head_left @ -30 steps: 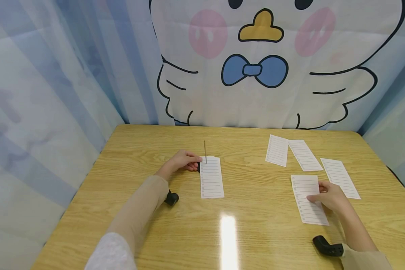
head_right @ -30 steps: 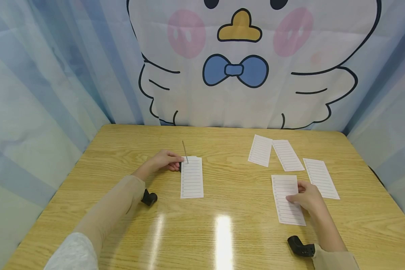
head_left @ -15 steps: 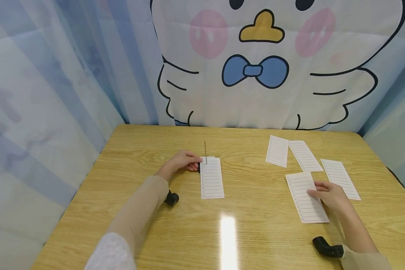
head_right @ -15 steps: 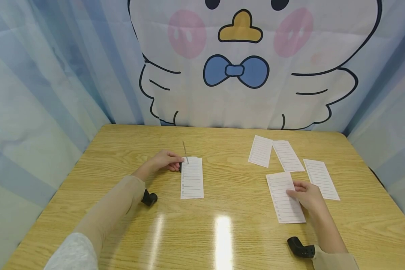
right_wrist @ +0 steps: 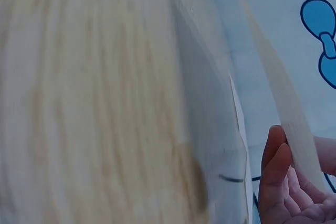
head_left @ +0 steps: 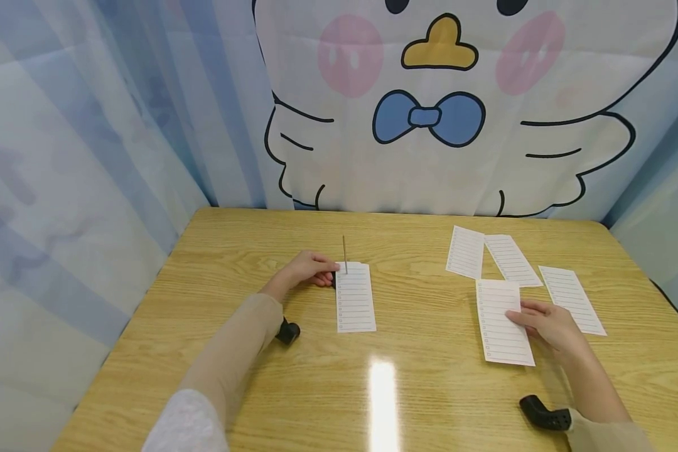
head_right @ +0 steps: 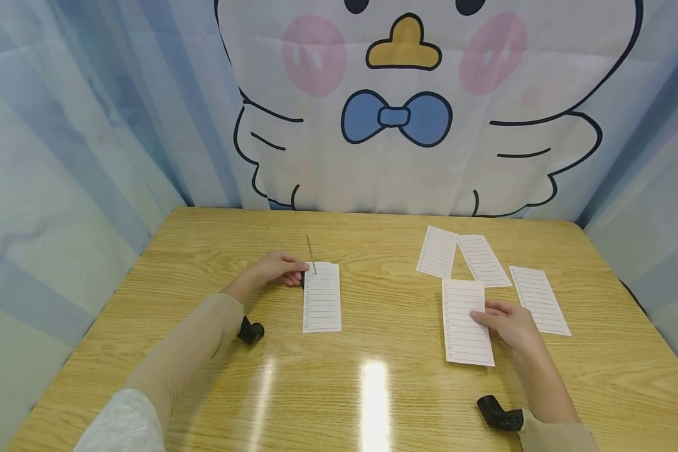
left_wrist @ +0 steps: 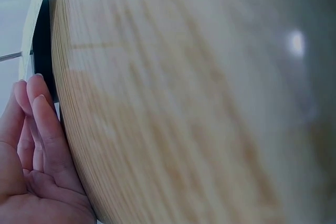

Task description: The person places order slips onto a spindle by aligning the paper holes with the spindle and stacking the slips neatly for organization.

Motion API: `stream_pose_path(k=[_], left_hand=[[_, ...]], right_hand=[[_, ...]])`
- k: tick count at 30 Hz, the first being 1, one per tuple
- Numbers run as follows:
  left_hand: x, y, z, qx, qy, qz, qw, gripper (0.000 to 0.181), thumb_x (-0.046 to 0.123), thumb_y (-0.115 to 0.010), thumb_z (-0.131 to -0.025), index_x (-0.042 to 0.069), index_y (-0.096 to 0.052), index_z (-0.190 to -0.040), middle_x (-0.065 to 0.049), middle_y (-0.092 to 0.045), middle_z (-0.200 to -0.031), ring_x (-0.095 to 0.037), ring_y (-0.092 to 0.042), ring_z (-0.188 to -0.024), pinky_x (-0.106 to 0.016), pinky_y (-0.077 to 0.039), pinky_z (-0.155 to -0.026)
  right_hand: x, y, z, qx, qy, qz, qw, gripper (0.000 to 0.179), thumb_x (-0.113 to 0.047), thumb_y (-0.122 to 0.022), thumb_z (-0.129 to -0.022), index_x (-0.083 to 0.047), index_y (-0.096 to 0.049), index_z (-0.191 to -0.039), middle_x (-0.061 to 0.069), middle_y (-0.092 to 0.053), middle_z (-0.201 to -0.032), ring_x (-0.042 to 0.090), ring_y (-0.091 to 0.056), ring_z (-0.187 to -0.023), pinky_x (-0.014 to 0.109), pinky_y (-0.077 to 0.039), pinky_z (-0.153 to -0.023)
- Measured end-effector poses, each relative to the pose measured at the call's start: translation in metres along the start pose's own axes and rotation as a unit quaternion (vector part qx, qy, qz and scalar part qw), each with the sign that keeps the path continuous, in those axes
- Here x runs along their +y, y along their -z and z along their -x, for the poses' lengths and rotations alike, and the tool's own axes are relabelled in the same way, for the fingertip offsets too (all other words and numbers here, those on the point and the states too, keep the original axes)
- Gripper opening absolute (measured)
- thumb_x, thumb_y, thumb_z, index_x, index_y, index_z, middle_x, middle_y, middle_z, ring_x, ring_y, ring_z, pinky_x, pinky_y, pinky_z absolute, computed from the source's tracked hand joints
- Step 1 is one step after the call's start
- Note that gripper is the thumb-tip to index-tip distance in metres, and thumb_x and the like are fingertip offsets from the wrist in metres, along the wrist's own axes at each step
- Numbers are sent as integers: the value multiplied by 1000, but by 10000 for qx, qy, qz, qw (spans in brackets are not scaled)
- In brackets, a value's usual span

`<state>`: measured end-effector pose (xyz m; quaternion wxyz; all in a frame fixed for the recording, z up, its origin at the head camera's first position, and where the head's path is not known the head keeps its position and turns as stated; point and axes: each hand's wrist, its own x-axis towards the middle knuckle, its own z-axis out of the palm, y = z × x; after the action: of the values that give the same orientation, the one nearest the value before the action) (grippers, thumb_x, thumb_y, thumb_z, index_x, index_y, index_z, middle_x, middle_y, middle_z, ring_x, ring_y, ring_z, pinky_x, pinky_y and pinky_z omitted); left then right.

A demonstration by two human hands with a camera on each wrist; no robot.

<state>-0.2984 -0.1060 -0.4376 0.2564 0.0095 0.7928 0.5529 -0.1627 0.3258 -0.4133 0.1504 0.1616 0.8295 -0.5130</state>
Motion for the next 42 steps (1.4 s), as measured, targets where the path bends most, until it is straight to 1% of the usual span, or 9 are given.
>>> stream_pose_path(k=[7,11,13,17,19,26,35,38,42], left_hand=[[0,1,1,7,-8,-4,10000,29,19,-63,-88,-2,-63,-107,-4,-59,-67,-9,-61,-57,-21,-53,-56],[1,0,2,17,-8,-5,10000,29,19,-63,-88,-2,-63,-107,-4,-59,-67,-9,-61,-57,-21,-53,-56],[1,0,2,21,-12,-10,10000,29,20,-63,-88,-2,-63,-107,-4,-59,-67,-9,-61,-57,-21,-53,-56],[2,-1,2,15,-17,-9,10000,29,19,-62,-88,-2,-63,-108,-4,-59,-67,-9,-61,-58,-21,-53,-56],[2,-1,2,16,-2,31,10000,29,19,-62,-88,-2,-63,-108,-4,-59,-67,-9,-61,-58,-21,-53,-56],[1,-1,2,-10,26,112,9999,30,20,-62,-89,-3,-62,-108,-3,-59,-67,-9,-61,-58,-22,-53,-58],[5,-1,6,-115,92,280,9995,29,21,-56,-92,-3,-60,-108,-5,-59,-72,-11,-61,-61,-24,-54,-60],[9,-5,10,162,161,340,9992,28,19,-56,-92,-2,-58,-111,-6,-58,-73,-13,-59,-58,-26,-54,-57],[15,-12,18,870,196,484,9948,23,15,-56,-91,0,-58,-108,-7,-57,-75,-12,-55,-53,-24,-52,-51]], right_hand=[[-11,-10,-1,-126,146,-287,9994,90,-42,-65,-82,6,-19,-142,21,-25,-143,-17,-43,-82,9,-46,-73],[-20,-17,-2,-236,345,-489,9979,88,-38,-64,-85,7,-15,-142,23,-23,-144,-19,-44,-82,7,-45,-74],[-25,-21,-3,-213,429,-651,9967,88,-36,-65,-84,7,-15,-143,19,-36,-136,-18,-45,-82,7,-45,-74],[-36,-32,-5,-155,514,-969,9938,90,-35,-68,-82,5,-17,-143,8,-45,-125,-13,-48,-84,8,-45,-74],[-43,-38,-7,-111,448,-1267,9909,90,-32,-71,-80,4,-19,-143,3,-46,-121,-9,-50,-85,9,-47,-73],[-70,-61,-8,-375,715,-1562,9844,85,-27,-68,-83,5,-16,-143,12,-37,-130,-5,-51,-87,10,-46,-75],[-101,-83,-8,-586,952,-1912,9752,80,-20,-67,-85,6,-18,-142,3,-46,-112,-1,-53,-88,11,-46,-76],[-109,-90,-10,-646,989,-2000,9726,77,-17,-67,-85,5,-20,-142,2,-49,-110,1,-54,-88,12,-46,-77],[-119,-101,-12,-749,1126,-2025,9699,71,-13,-66,-85,6,-25,-140,0,-54,-105,3,-57,-88,14,-47,-77]])
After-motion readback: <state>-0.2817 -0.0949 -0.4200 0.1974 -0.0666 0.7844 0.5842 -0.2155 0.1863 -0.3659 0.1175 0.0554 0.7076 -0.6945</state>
